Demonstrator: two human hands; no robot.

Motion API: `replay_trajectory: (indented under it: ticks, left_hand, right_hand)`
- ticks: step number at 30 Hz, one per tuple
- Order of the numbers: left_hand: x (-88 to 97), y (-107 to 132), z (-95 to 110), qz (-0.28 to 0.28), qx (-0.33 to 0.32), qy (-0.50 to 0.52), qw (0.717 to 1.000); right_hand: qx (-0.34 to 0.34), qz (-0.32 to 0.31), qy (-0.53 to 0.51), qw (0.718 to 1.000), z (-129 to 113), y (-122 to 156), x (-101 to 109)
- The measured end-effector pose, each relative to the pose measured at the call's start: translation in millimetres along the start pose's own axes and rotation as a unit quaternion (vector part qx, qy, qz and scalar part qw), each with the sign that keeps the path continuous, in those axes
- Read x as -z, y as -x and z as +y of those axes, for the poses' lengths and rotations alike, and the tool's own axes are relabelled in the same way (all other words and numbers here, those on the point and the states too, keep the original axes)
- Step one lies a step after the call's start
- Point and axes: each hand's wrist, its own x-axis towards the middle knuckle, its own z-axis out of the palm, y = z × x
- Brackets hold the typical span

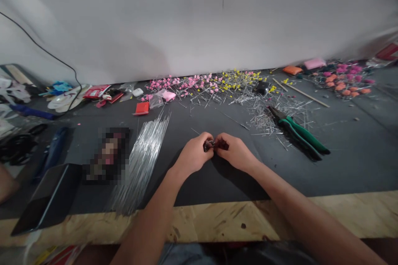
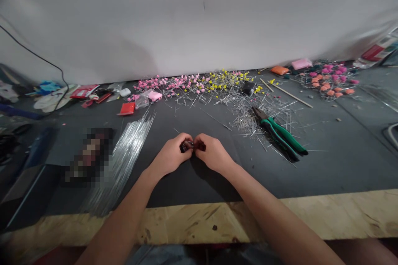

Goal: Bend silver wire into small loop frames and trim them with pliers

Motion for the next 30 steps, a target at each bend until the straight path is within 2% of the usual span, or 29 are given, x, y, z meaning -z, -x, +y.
replay_trajectory:
  ticks: [6,18,30]
  left_hand:
    - [-1.8,0.8,2.0,-0.005,-0.003,-0.002,1.000]
    - [-12.2,4.4,-2.2,0.022,0.002,0.005,1.000]
    - [-19.6,4.3,-1.2,0.024,-0.013,-0.031,0.999]
  right_hand:
    - [-0.018,0.009,-0.004,1.000,-1.1,-1.1,0.9]
    - [-0.037,0.050,-0.039,0.997,0.0,-1.1,2.4]
    - [-0.079,0.066,-0.142,0.984,3.4,-1.8,3.7]
